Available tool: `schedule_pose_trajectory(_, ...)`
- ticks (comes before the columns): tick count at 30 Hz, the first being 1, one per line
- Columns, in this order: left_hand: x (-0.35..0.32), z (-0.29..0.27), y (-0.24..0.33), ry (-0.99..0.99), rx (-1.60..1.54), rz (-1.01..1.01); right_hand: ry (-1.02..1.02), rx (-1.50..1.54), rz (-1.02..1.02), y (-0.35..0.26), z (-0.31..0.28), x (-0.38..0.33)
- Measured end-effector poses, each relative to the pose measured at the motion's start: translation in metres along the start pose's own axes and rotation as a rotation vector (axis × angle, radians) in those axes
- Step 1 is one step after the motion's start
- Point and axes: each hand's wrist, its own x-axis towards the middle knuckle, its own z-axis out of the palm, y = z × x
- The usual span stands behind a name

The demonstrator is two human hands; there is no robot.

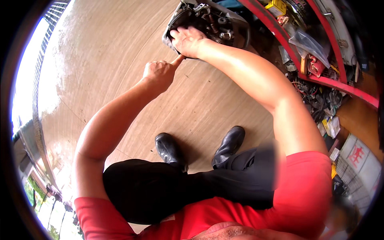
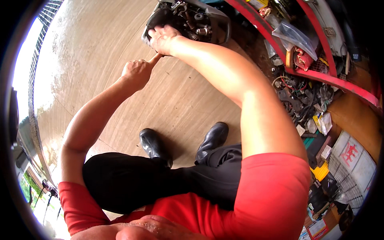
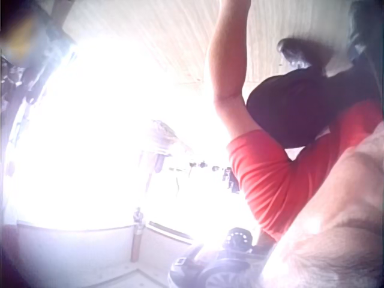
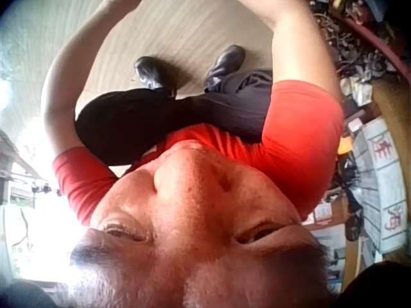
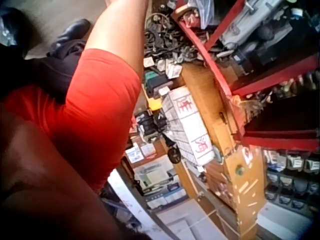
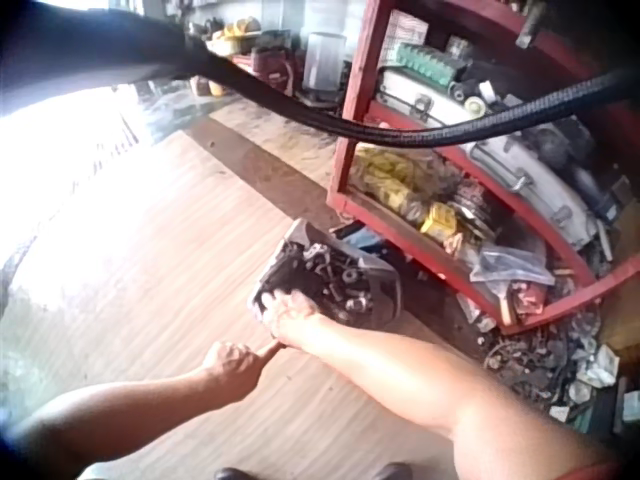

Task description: The person picks up and places several small mechanical parts, such as springs and valves, into a container while working on a cylinder head.

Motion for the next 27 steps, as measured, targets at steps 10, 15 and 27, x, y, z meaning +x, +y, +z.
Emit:
schedule_pose_trajectory(10, -0.003, 0.005, -0.003, 0.031, 0.010, -0.005, -0.008, -0.136, 0.133, 0.002, 0.002, -0.033)
schedule_pose_trajectory(15, 0.000, 0.014, -0.005, 0.081, -0.018, 0.011, -0.083, -0.192, 0.092, 0.012, -0.019, -0.033)
schedule_pose_trajectory(27, -0.001, 0.008, -0.001, 0.050, 0.093, -0.013, -0.289, 0.036, 0.117, -0.008, -0.001, 0.024)
